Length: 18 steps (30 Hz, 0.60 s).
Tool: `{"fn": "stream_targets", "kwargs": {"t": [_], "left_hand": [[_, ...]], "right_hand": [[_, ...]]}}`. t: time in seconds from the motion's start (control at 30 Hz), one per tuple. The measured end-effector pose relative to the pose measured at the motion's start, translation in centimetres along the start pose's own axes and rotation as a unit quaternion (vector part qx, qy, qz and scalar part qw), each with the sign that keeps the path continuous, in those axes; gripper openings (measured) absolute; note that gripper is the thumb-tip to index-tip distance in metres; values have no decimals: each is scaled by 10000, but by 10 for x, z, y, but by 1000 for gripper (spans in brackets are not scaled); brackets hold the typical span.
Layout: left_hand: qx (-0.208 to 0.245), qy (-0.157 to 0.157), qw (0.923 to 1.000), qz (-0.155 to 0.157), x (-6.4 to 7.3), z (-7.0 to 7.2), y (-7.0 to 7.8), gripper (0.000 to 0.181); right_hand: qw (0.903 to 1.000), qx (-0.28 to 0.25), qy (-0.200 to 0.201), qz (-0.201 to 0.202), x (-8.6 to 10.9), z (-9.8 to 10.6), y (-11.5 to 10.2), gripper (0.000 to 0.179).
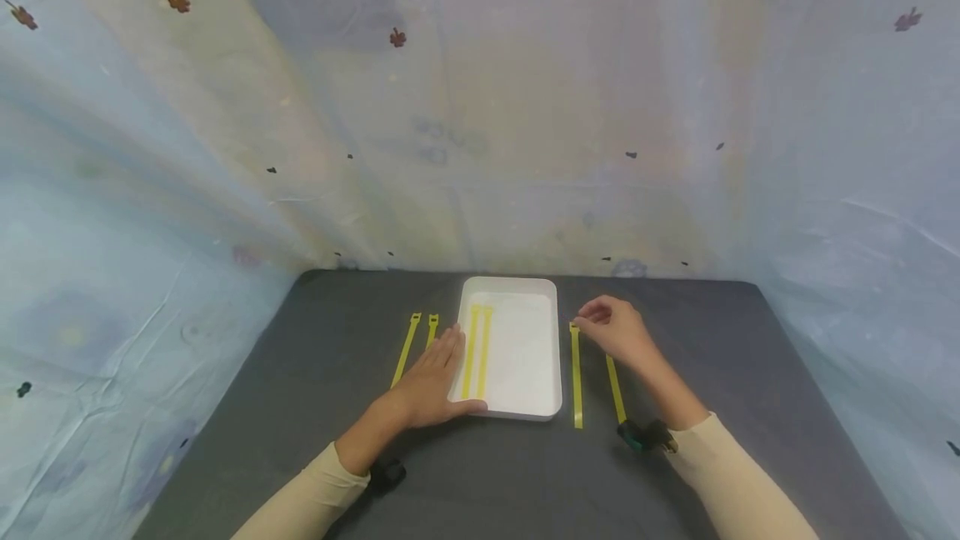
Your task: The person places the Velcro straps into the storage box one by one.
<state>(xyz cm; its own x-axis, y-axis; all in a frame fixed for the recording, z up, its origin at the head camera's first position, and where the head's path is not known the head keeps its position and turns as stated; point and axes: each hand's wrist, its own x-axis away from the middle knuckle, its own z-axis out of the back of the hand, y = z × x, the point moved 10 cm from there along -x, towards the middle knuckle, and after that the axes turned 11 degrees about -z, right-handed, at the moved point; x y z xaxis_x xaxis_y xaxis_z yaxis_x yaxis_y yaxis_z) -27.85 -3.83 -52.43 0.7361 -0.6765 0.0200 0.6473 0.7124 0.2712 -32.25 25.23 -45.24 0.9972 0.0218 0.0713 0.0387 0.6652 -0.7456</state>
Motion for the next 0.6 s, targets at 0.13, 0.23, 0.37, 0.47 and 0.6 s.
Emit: {"fn": "stream_targets", "kwargs": {"t": [0.13, 0.23, 0.37, 0.47, 0.6], "left_hand": [[5, -2, 10000, 0, 0, 0, 0, 127], [3, 4, 10000, 3, 0, 1, 0, 127], [-8, -2, 10000, 2, 0, 1, 1, 126], [15, -5, 10000, 4, 0, 1, 1, 126], [69, -4, 10000, 33, 0, 1, 1, 127]], "right_hand": [[9998, 135, 38, -114, 6, 4, 16, 28], [9996, 186, 67, -206, 10, 5, 27, 29], [9987, 299, 69, -399, 13, 6, 43, 29], [9977, 412, -29, -542, 15, 6, 54, 30], [9958, 481, -197, -752, 17, 3, 66, 33]]}}
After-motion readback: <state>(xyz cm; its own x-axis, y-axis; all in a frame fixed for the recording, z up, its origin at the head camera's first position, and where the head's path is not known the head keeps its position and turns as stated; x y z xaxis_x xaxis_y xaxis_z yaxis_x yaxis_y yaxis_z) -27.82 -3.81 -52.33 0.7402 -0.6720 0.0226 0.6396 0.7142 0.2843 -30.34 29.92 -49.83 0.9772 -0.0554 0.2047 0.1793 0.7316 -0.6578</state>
